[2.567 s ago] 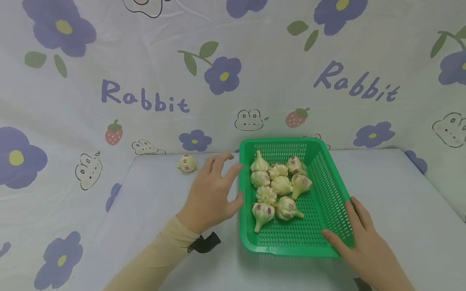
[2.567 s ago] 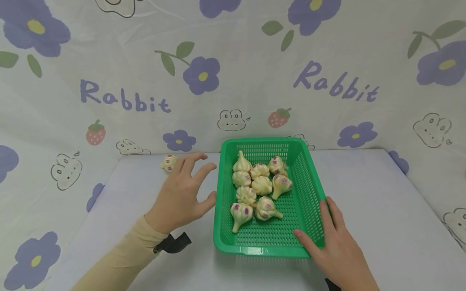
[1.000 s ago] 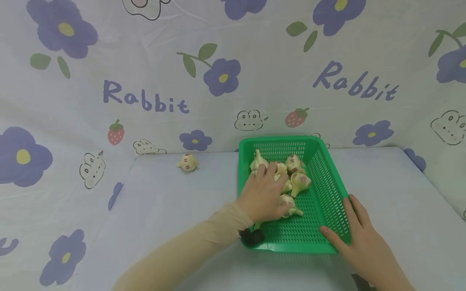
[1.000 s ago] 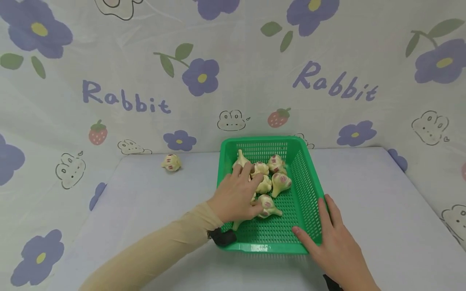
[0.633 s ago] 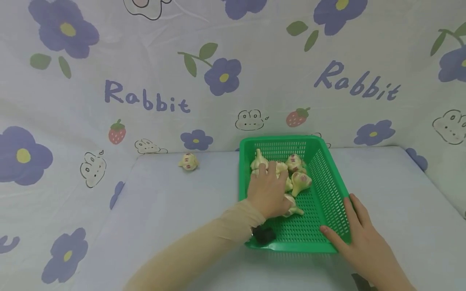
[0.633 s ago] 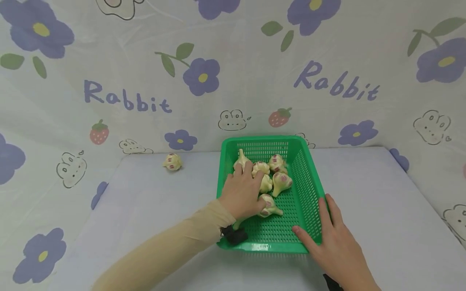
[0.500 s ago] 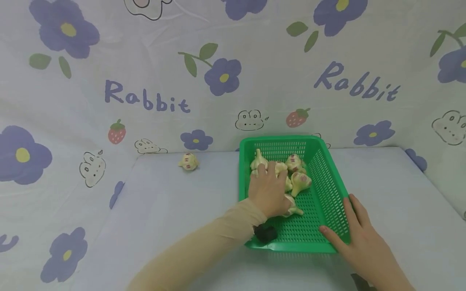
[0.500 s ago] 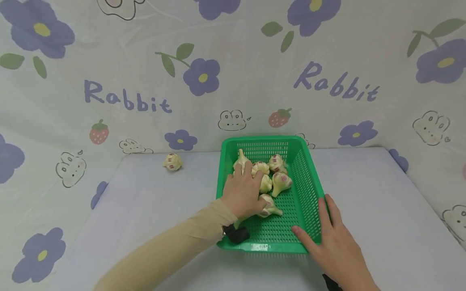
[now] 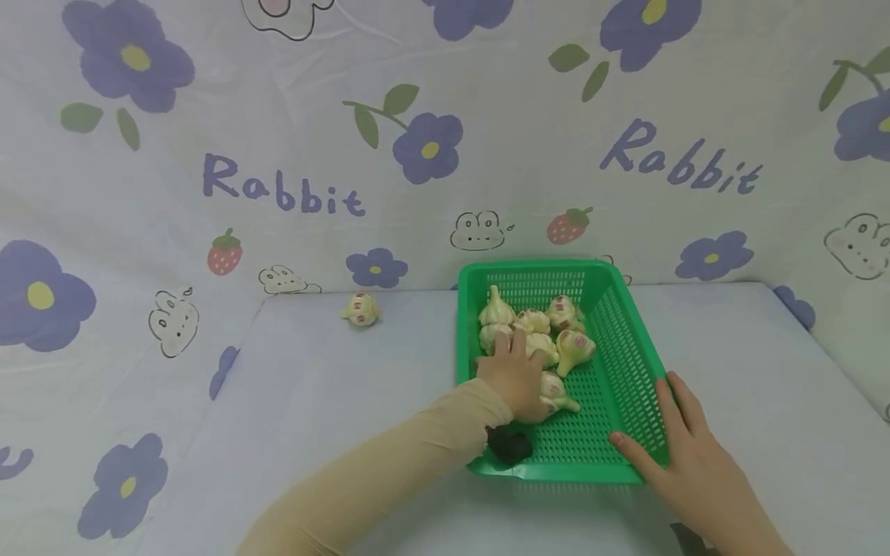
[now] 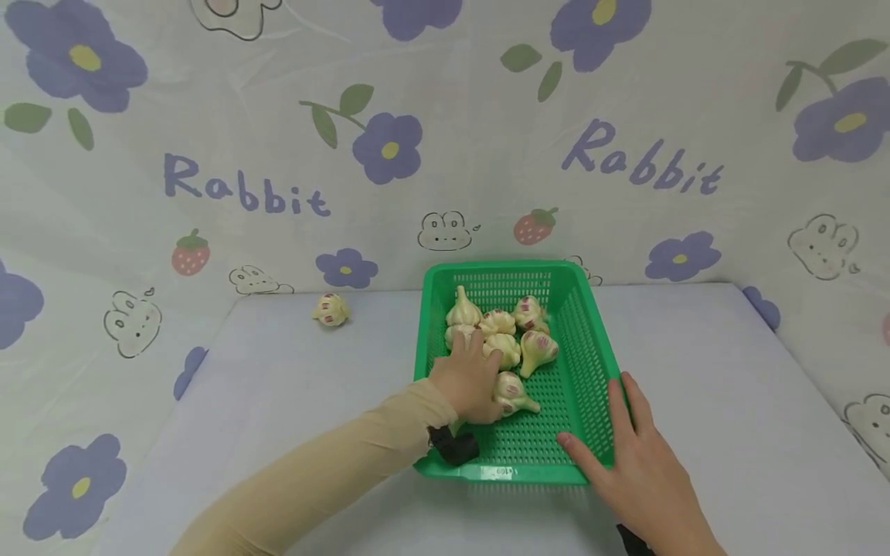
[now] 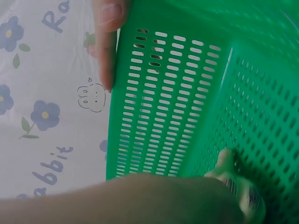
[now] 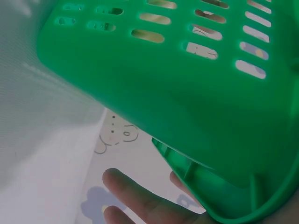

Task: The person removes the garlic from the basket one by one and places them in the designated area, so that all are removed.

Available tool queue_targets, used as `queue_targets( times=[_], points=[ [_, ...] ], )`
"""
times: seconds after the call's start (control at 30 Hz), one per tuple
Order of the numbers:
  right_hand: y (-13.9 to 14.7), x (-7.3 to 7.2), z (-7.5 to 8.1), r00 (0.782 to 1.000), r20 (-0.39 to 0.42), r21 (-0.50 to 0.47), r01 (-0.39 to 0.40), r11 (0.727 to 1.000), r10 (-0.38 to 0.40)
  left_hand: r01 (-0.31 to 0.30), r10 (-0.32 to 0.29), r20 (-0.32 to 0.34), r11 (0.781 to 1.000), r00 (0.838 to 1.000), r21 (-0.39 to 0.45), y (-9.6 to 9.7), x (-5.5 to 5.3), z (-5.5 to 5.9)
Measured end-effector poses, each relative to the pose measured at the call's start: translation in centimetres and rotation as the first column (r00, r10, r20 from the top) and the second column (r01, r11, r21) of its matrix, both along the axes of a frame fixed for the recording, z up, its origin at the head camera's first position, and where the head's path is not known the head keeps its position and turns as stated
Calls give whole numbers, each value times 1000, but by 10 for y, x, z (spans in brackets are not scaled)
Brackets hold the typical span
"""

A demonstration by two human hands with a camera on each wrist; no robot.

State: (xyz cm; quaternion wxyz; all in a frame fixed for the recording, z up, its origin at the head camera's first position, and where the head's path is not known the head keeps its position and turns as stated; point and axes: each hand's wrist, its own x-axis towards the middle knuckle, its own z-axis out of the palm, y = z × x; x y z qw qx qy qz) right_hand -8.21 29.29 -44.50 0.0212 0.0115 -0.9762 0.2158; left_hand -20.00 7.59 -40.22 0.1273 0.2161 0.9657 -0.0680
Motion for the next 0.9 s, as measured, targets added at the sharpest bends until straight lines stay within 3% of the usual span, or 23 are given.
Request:
queue_targets(
  times=[0.17, 0.43, 0.9],
  points=[
    [0, 0, -1, 1000, 9, -3, 5, 1000, -5, 40, -39, 38, 999, 998, -13, 0, 1, -3],
    [1, -1, -3, 1000, 6, 11, 12, 1000, -12, 67, -68, -10, 997, 998, -36, -1, -2, -6],
    [0, 0, -1, 1000, 0, 10, 7, 1000, -7, 111, -113, -21, 992, 993, -67, 2, -3, -4]
  ],
)
